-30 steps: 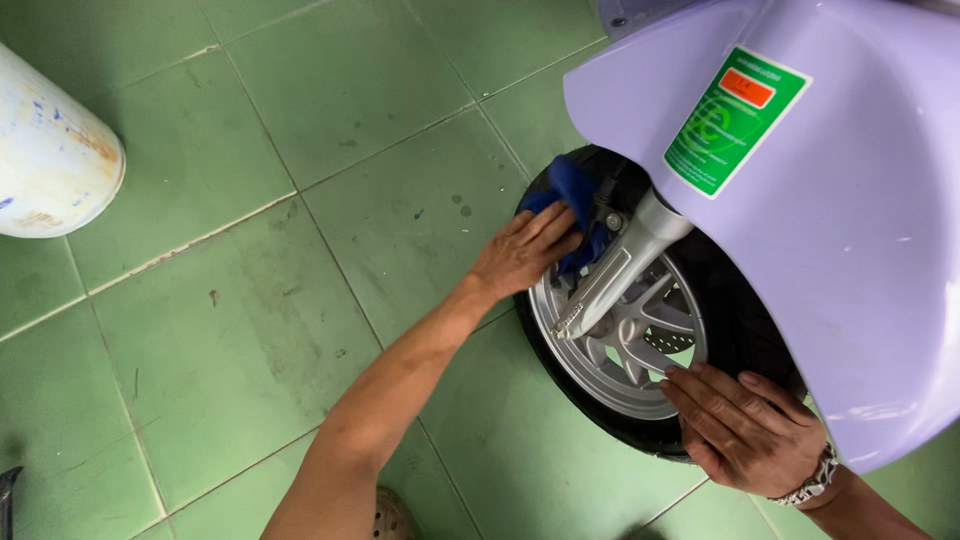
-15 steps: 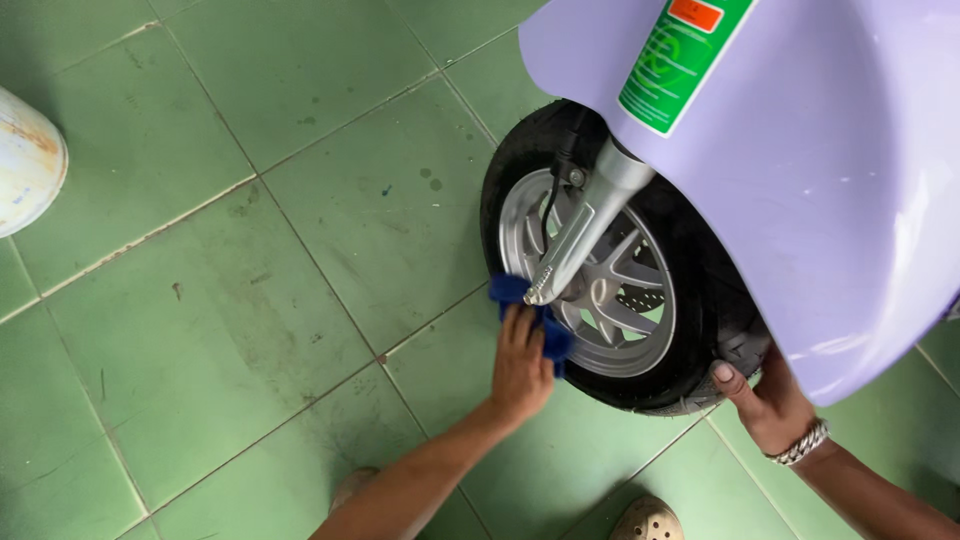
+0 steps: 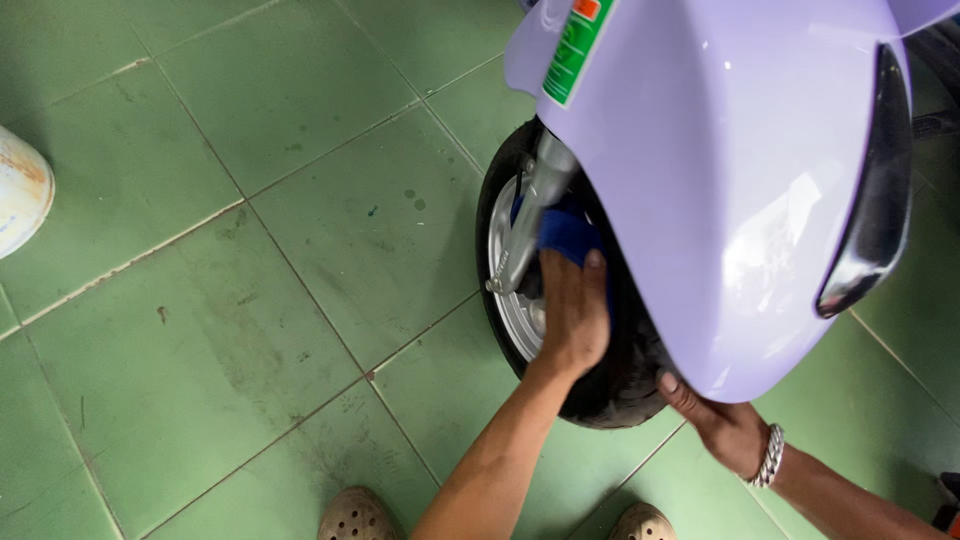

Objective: The person wipes the front body and headlight of a scooter with a cloth, peels blue protective film from the front panel, and continues wiping the front wheel and fork.

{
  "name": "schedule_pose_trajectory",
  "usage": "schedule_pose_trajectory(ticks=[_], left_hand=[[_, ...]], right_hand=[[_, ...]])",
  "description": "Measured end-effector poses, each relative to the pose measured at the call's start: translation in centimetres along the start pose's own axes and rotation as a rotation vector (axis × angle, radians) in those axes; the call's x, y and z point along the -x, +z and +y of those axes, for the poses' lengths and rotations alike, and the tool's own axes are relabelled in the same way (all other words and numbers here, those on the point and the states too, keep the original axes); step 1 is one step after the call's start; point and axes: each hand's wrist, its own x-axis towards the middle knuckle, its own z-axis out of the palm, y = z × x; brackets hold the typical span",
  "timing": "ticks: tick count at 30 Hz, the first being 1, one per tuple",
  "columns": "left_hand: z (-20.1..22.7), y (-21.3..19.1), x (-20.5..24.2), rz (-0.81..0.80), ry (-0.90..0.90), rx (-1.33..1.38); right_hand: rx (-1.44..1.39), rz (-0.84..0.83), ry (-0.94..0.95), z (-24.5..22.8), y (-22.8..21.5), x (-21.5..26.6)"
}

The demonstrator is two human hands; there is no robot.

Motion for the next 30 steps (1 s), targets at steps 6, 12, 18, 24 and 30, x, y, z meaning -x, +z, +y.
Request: schedule_pose_trajectory(ticks=[6,12,18,24,30], left_hand=[[0.3,-4.6,4.0,0.097,-0.005,-0.171],[0.7,-8.5,0.0,0.086,0.157,-0.385],[-4.7,-11.1,-6.8,-0.263,0.828,-0.849],[-7.5,-21.2,-2.8,-0.778,0.695,-0.834],[-2.6,-28.5,-1.5,-1.049,-0.567,-0.931]], right_hand=[[0.044,-0.084,0.085,-2.7,2.4,1.2],[0.042,0.002,0.105,-2.8,2.8,0.9],[0.223,-0.117,0.096,-5.8,3.6,1.0],[0.404,-0.392,0.228,-13.8,8.5,1.2],[-0.186,-0.332,-0.211,-18.1,13.3,-0.5]])
